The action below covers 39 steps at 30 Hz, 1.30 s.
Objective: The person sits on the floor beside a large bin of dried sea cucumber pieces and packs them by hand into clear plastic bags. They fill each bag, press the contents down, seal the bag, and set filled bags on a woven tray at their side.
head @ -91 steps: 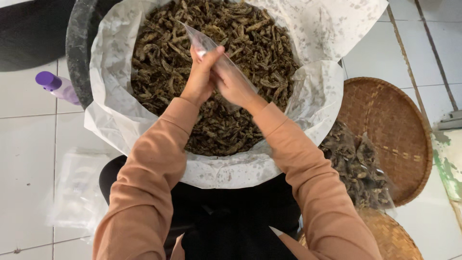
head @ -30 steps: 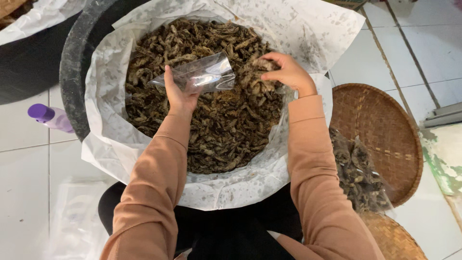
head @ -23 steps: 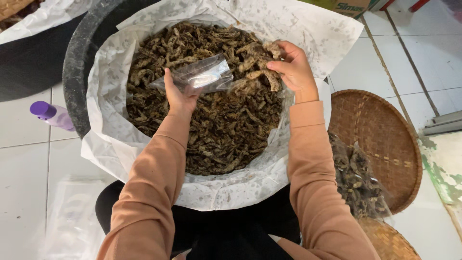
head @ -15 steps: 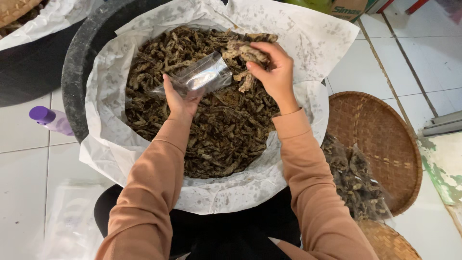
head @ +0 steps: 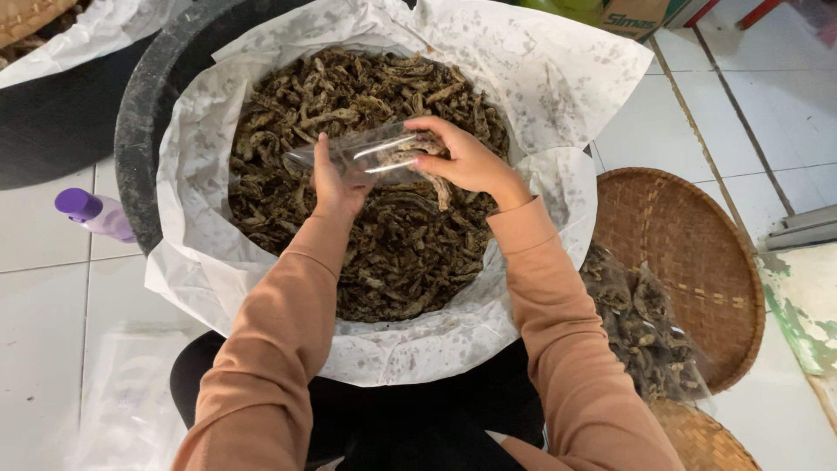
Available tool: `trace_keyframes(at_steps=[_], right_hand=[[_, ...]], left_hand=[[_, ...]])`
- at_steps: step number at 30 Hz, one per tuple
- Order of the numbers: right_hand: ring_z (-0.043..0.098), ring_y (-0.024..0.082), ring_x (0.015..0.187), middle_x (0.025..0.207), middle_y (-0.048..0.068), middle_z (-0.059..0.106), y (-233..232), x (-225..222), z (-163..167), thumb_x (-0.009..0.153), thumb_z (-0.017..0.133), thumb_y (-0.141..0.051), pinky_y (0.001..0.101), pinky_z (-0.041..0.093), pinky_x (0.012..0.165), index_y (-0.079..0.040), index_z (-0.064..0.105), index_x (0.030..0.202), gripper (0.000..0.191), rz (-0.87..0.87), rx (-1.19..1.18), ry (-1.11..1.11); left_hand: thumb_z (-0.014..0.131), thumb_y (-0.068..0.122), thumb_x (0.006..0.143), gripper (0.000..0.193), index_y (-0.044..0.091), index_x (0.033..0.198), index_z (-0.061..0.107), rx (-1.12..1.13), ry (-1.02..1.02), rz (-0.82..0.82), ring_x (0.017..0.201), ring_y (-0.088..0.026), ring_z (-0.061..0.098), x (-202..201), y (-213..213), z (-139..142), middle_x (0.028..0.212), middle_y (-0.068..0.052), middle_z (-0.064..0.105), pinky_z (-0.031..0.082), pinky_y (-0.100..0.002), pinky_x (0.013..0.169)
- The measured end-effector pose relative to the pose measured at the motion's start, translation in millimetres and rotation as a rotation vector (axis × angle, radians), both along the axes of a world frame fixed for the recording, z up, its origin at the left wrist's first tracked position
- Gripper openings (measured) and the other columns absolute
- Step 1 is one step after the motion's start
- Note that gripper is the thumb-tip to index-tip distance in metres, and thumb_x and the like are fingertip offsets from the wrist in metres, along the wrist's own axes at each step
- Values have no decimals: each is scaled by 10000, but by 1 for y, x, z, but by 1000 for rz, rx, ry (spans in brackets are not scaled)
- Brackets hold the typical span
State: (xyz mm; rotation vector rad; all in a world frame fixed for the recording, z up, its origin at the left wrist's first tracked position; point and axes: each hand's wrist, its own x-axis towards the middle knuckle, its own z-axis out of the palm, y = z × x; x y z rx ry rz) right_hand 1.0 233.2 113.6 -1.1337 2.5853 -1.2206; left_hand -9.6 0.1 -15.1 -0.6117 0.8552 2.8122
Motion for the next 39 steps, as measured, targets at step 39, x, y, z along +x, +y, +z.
trace_keyframes(at_steps=[39], right_hand=[[675, 147, 940, 1131, 67, 684, -14, 22, 21, 959, 605, 85, 262, 538, 819, -4, 642, 1238, 295, -105, -626, -14]], left_hand=[[476, 840, 804, 1119, 107, 1603, 197, 308, 175, 215, 1532, -438, 269, 6, -13, 23, 1627, -222, 272, 237, -674, 1237]])
